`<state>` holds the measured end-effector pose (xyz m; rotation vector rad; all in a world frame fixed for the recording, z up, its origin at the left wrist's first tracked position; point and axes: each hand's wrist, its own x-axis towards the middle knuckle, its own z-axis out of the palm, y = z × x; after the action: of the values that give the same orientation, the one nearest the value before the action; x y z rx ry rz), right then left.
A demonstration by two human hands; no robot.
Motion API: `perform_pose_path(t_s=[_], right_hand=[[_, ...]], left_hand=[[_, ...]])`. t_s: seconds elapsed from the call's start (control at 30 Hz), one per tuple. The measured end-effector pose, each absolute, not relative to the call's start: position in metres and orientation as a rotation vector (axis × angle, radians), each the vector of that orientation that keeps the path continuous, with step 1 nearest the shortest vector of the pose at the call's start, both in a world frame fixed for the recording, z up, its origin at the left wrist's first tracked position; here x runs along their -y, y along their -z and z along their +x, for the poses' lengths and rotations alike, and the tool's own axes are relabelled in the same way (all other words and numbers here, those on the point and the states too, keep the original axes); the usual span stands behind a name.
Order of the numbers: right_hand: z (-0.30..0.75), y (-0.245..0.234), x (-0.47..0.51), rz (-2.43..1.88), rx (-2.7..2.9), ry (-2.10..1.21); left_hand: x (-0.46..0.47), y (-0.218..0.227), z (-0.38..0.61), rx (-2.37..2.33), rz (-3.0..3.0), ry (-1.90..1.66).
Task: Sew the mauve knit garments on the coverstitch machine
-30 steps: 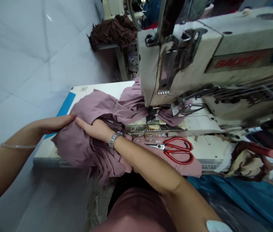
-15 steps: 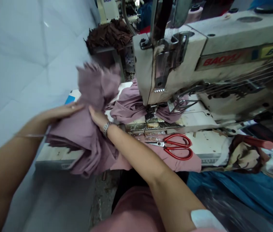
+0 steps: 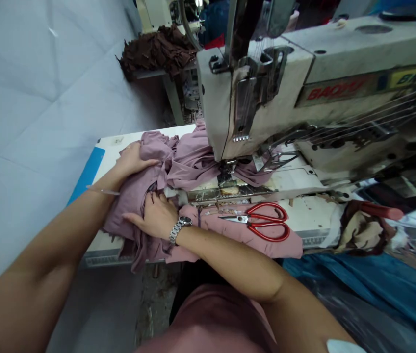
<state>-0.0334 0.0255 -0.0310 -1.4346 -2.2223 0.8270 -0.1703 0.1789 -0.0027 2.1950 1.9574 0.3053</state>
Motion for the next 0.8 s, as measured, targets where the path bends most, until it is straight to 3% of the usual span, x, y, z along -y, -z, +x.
perform_pose_path(t_s=[0.2,0.37,0.53,0.67,0.8], right_hand=[[-0.029,0.039,-0.016,-1.394,2.292,-0.709],[-0.032,0.049,-0.017,-1.386,2.268,-0.656],[-0.032,0.052,-0.011,-1.387,2.246,-0.601],[-0.029,0.047,-0.006,-1.373,2.255,-0.586],[-0.024,0.042,-0.005,-1.393,2.305,-0.691]], left_hand=[[-0.19,-0.007,-0.172,-1.987,2.317,-0.511],[-0.177,-0.016,-0.175,-1.949,2.395,-0.459],[-0.184,-0.04,-0.186,-2.145,2.193,-0.743],[-0.192,-0.05,-0.209,-2.352,1.86,-0.498],[-0.167,-0.023,-0.187,-2.344,1.96,-0.363]])
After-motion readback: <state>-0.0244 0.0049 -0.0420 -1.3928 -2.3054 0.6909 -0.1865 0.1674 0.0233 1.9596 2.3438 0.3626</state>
